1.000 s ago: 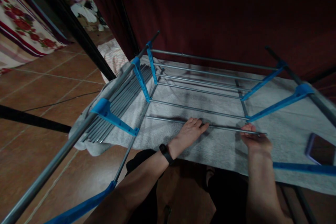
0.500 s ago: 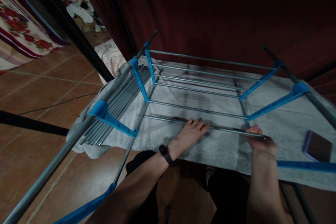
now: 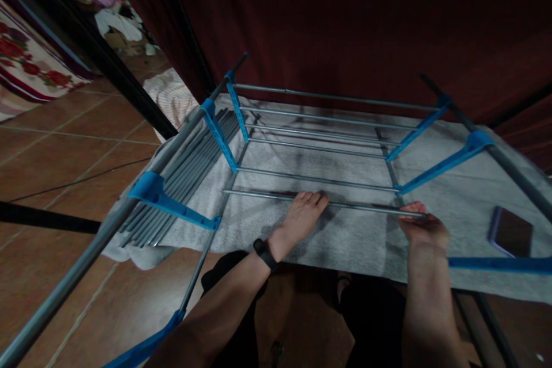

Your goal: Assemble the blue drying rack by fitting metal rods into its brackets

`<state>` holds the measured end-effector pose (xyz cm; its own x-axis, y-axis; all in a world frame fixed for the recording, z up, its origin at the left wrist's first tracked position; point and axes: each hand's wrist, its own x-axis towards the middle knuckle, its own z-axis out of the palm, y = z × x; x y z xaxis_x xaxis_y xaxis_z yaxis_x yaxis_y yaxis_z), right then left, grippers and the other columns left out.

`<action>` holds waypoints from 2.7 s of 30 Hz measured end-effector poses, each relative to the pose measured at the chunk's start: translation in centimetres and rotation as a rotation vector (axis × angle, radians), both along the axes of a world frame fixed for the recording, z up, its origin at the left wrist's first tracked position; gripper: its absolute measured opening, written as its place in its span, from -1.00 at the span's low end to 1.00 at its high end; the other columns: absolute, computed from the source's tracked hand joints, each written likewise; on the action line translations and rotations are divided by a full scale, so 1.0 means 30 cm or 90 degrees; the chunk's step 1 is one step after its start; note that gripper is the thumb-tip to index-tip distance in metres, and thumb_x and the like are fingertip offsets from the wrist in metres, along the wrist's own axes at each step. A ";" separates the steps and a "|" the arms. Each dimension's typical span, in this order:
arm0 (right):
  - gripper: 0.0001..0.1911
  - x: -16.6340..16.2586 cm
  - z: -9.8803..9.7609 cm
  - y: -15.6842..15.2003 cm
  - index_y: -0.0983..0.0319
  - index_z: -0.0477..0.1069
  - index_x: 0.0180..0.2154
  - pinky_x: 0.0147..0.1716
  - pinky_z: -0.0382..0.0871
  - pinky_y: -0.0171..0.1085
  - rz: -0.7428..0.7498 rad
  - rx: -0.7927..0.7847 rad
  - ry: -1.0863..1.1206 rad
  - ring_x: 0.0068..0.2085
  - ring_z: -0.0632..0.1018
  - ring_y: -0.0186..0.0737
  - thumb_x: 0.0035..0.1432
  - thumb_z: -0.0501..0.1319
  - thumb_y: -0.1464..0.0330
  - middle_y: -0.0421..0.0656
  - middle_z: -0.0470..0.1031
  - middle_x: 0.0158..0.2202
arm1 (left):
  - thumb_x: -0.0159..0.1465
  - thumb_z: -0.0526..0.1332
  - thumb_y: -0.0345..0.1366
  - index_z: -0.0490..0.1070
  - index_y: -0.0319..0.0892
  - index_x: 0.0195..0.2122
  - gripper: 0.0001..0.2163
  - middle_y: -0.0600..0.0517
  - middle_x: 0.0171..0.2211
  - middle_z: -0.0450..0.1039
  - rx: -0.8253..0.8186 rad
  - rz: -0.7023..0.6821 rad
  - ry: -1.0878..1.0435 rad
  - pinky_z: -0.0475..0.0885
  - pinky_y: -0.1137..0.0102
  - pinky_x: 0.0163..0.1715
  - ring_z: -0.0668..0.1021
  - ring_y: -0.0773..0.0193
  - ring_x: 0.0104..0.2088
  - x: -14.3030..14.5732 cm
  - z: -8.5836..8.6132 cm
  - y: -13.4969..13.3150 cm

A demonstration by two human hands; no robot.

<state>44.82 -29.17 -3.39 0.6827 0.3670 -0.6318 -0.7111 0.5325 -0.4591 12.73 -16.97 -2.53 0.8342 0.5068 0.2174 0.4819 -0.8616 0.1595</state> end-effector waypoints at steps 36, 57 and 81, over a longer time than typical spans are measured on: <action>-0.81 -0.090 0.029 0.056 0.20 0.36 -0.38 -0.51 0.53 -0.35 0.064 -0.033 -0.071 -0.52 0.58 -0.36 0.11 0.04 0.55 -0.28 0.53 -0.49 | 0.50 0.07 -0.24 0.46 -0.13 -0.07 -0.81 -0.06 -0.18 0.54 -0.002 0.090 -0.021 0.37 0.20 -0.07 0.55 0.08 -0.14 -0.012 0.024 0.085; -0.82 -0.126 0.061 0.071 0.20 0.37 -0.34 -0.48 0.54 -0.36 0.089 -0.012 -0.057 -0.50 0.58 -0.37 0.23 0.04 0.51 -0.29 0.52 -0.47 | 0.45 0.18 -0.28 0.45 -0.12 -0.04 -0.87 -0.03 -0.14 0.58 -0.076 0.114 -0.034 0.39 0.20 -0.02 0.59 0.09 -0.09 -0.016 0.034 0.109; -0.78 -0.122 0.055 0.069 0.17 0.38 -0.34 -0.45 0.56 -0.32 0.076 -0.020 -0.030 -0.48 0.59 -0.35 0.27 0.00 0.43 -0.27 0.55 -0.45 | 0.50 0.08 -0.25 0.50 -0.14 -0.01 -0.78 -0.07 -0.10 0.62 -0.116 0.059 -0.036 0.40 0.17 0.00 0.61 0.07 -0.08 -0.017 0.009 0.119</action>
